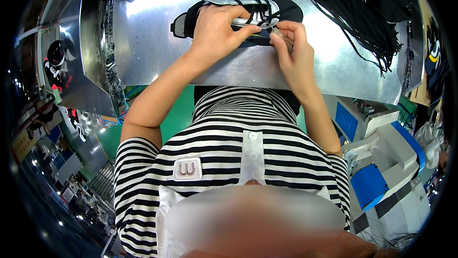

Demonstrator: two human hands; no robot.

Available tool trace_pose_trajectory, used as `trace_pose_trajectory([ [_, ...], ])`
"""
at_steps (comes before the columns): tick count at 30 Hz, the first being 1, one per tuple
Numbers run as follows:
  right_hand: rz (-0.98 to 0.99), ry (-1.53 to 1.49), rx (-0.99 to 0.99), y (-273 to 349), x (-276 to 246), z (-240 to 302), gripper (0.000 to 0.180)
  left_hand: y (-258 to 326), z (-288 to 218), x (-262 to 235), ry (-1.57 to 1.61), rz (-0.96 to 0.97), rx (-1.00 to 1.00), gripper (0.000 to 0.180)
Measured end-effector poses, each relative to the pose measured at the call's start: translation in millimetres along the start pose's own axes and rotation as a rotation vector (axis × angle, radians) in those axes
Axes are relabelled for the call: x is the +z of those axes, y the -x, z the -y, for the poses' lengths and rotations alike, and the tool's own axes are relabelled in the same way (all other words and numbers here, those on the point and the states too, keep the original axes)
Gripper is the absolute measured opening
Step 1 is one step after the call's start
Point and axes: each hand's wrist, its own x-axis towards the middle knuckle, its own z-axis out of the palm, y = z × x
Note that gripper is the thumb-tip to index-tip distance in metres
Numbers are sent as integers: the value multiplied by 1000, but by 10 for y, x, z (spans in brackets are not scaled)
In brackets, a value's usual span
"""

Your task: The person laces a shoe by hand, threading a black cord through the eyelets and pulling it through. They repeat the process with another shoe.

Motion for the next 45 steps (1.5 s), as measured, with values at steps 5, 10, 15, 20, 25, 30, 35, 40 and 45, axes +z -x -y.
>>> trace_pose_trajectory([
  [5, 79, 126, 38, 52, -48, 32, 20, -3, -13, -13, 40, 3, -3, 29],
  [10, 92, 183, 19, 49, -62, 35, 17, -3, -25, -26, 57, 18, 1, 28],
  [15, 129, 172, 39, 25, -57, 60, 17, 9, -13, -34, 94, 63, 25, 26],
  [20, 57, 126, 101, 78, 96, 81, 22, 120, -80, 14, 203, 60, 57, 22],
  [25, 84, 139, 84, 142, 128, -3, 23, 254, -145, 51, 45, 7, 163, 19],
  [30, 22, 396, 86, 221, -487, 4, 29, 276, -90, -56, -6, -16, 114, 17],
  [35, 192, 418, -510, -137, -154, 391, 30, 253, -200, -3, 7, -53, 208, 13],
  [40, 195, 697, -404, -188, -58, 278, 23, 267, -197, 11, -115, -140, 250, 16],
  [45, 327, 384, -110, -380, -89, 266, 20, 276, -210, 31, -112, -154, 302, 17],
])
